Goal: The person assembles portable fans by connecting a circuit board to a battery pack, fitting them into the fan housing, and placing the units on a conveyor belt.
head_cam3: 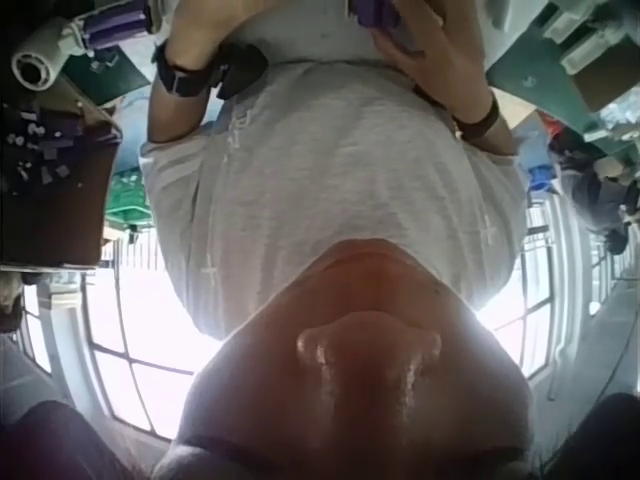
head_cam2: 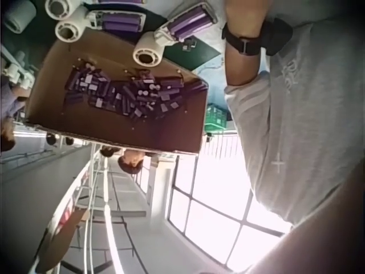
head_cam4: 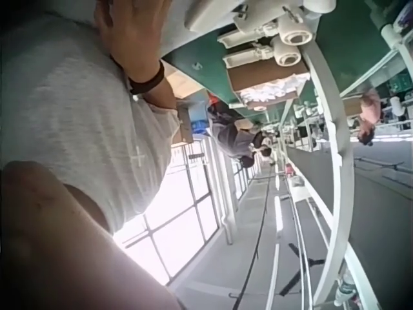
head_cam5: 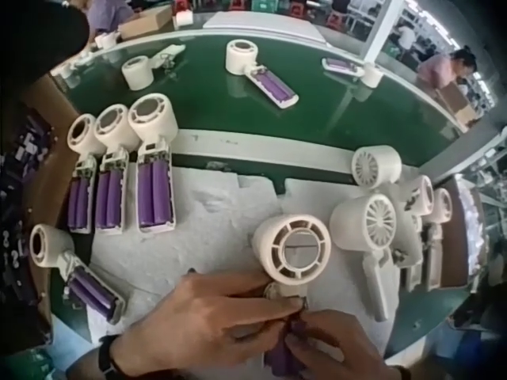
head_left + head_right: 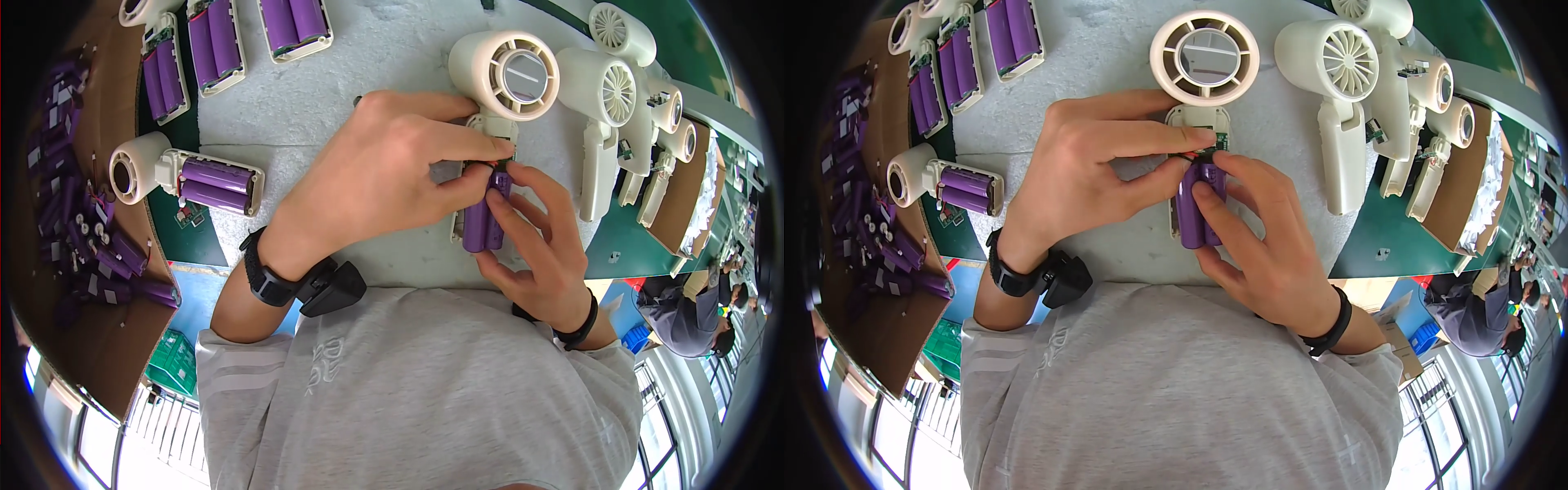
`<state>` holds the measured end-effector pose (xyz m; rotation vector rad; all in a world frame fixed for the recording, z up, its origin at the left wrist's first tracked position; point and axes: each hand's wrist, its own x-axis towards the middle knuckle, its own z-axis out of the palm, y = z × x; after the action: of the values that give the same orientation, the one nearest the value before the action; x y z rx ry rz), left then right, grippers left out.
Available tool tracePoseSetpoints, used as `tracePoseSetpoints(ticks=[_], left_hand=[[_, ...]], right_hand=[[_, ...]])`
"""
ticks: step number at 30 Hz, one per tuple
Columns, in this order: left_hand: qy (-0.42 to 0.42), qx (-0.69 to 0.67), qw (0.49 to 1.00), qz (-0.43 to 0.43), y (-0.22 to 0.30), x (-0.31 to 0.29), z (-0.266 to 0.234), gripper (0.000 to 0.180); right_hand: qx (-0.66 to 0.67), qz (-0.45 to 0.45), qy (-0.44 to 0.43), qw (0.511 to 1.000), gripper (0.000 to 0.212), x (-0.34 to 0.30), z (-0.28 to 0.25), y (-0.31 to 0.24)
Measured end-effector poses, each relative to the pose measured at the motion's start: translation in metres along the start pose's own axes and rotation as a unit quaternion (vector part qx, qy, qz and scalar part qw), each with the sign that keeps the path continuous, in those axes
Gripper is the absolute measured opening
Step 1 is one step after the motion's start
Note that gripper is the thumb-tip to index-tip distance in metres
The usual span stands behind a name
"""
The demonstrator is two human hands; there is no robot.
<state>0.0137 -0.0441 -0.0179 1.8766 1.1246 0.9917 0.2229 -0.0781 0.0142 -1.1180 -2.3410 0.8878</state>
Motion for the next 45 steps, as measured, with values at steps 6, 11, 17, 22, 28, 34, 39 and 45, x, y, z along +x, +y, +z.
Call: tracePoseSetpoints(ticks=[6, 11, 17, 22, 28, 34, 39, 45], left_hand=[[0.000, -0.003, 1.000, -0.005, -0.002, -0.001, 0.000, 0.030], [-0.026, -0.025, 0.999, -0.015, -0.002, 0.002, -0.006, 0.037], [-0.053, -0.049, 0.997, -0.032, -0.004, 0.000, -0.008, 0.046], [-0.051, -0.057, 0.996, -0.041, -0.001, -0.001, -0.006, 0.046], [-0.047, -0.052, 0.997, -0.045, -0.001, 0.000, -0.005, 0.047], [-0.054, -0.066, 0.994, -0.073, 0.001, 0.004, -0.006, 0.045], [-0.045, -0.088, 0.991, -0.092, 0.006, 0.004, -0.007, 0.043], [-0.015, -0.111, 0.991, -0.073, 0.009, 0.003, -0.008, 0.040]], right_hand=[[-0.010, -0.008, -0.022, 1.000, 0.057, 0.000, -0.004, 0.002], [0.001, -0.019, 0.004, 1.000, 0.048, -0.004, 0.003, 0.009], [-0.014, -0.004, -0.016, 1.000, 0.039, 0.002, -0.006, 0.005], [-0.019, -0.038, -0.023, 0.999, 0.040, -0.003, -0.007, 0.011], [0.027, -0.026, 0.036, 0.999, 0.043, -0.006, 0.006, 0.015], [0.010, 0.020, 0.008, 1.000, 0.052, 0.009, -0.003, 0.012], [-0.001, 0.013, -0.013, 1.000, 0.066, 0.012, -0.005, 0.012], [-0.047, -0.015, -0.044, 0.998, 0.071, 0.008, -0.009, 0.006]])
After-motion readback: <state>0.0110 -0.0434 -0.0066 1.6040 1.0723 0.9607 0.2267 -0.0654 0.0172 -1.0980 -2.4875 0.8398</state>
